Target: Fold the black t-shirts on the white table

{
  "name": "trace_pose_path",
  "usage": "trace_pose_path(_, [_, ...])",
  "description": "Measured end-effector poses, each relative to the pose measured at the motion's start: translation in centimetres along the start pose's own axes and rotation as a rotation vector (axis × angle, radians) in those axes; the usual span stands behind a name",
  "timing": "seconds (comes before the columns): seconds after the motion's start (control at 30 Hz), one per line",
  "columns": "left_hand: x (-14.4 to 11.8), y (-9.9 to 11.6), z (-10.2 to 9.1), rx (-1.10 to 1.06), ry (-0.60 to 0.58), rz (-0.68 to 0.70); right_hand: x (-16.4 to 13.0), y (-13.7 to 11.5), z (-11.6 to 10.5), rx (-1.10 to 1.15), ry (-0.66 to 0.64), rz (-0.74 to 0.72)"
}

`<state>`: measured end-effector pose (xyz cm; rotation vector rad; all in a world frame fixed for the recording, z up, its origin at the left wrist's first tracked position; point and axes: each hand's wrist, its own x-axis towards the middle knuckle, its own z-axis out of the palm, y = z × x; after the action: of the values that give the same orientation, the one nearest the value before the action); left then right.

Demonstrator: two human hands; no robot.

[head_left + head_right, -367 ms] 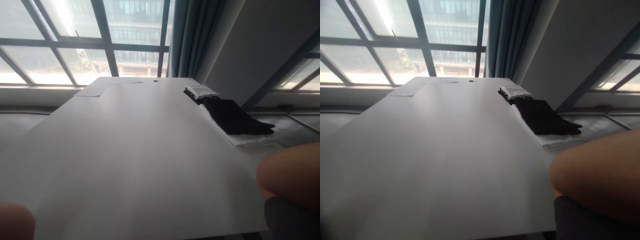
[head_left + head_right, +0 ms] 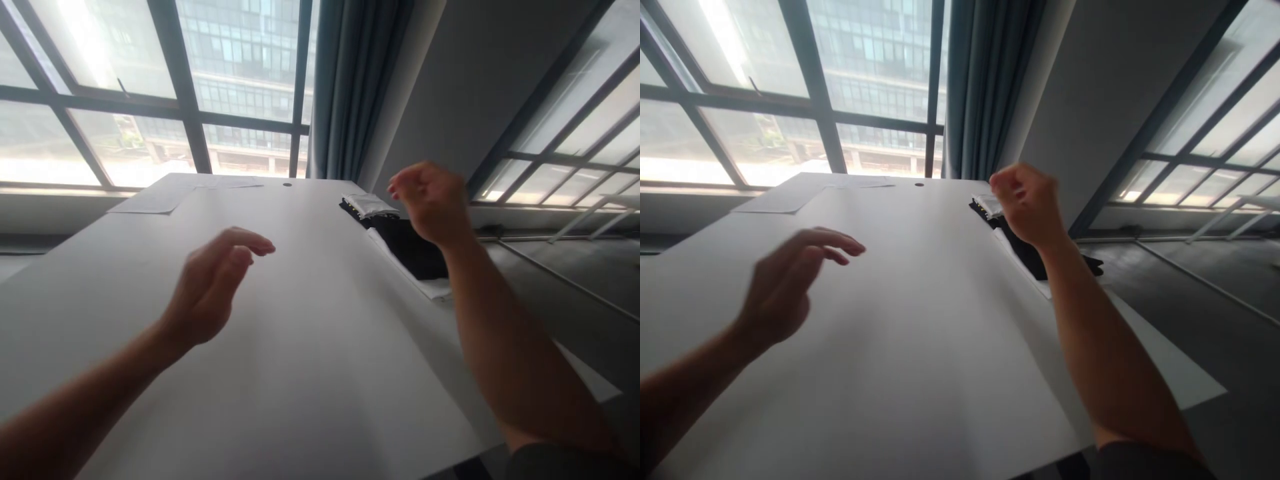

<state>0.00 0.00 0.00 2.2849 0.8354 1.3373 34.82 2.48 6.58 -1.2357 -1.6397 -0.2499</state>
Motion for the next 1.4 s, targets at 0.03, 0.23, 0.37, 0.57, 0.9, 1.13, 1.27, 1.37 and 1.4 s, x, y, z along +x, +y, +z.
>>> trace_pose_path(0.03, [0.0,-0.6,1.0,-0.002,-0.029,0.003,-0.2,2.3,0.7,-0.142,-0.12,0.079])
trace_pose_path(0.23, [-1.2,-5.6,7.9,0.25,-0.403,-0.132,-2.3,17.7,3.0,-0.615,-0.576,0.43])
trace_pose_path(0.37, [-2.1,-7.6,10.7,0.428,-0.472,-0.092,-4.5,22.2,3.7,-0.72,-0.662,0.574])
trace_pose_path(0.57, [-3.1,-9.4,12.3,0.486,-0.352,-0.029,-6.6,24.9,3.9,-0.676,-0.474,0.625])
trace_pose_path(0.9, [-3.5,-9.8,12.2,0.46,-0.32,-0.006,-4.2,21.1,2.9,-0.67,-0.218,0.499])
trace_pose_path(1.13, [-3.4,-9.7,12.1,0.443,-0.329,-0.023,-1.9,13.3,5.9,-0.587,-0.407,0.279])
trace_pose_path(1.27, [-3.4,-9.3,12.1,0.428,-0.338,-0.037,-4.0,9.6,9.6,-0.487,-0.655,0.217])
trace_pose_path(1.37, [-3.3,-9.2,12.1,0.397,-0.319,-0.093,-6.0,6.8,11.9,-0.417,-0.767,0.162])
trace_pose_path(1.4, [-3.3,-9.4,12.1,0.371,-0.28,-0.144,-6.5,6.0,12.3,-0.365,-0.791,0.126])
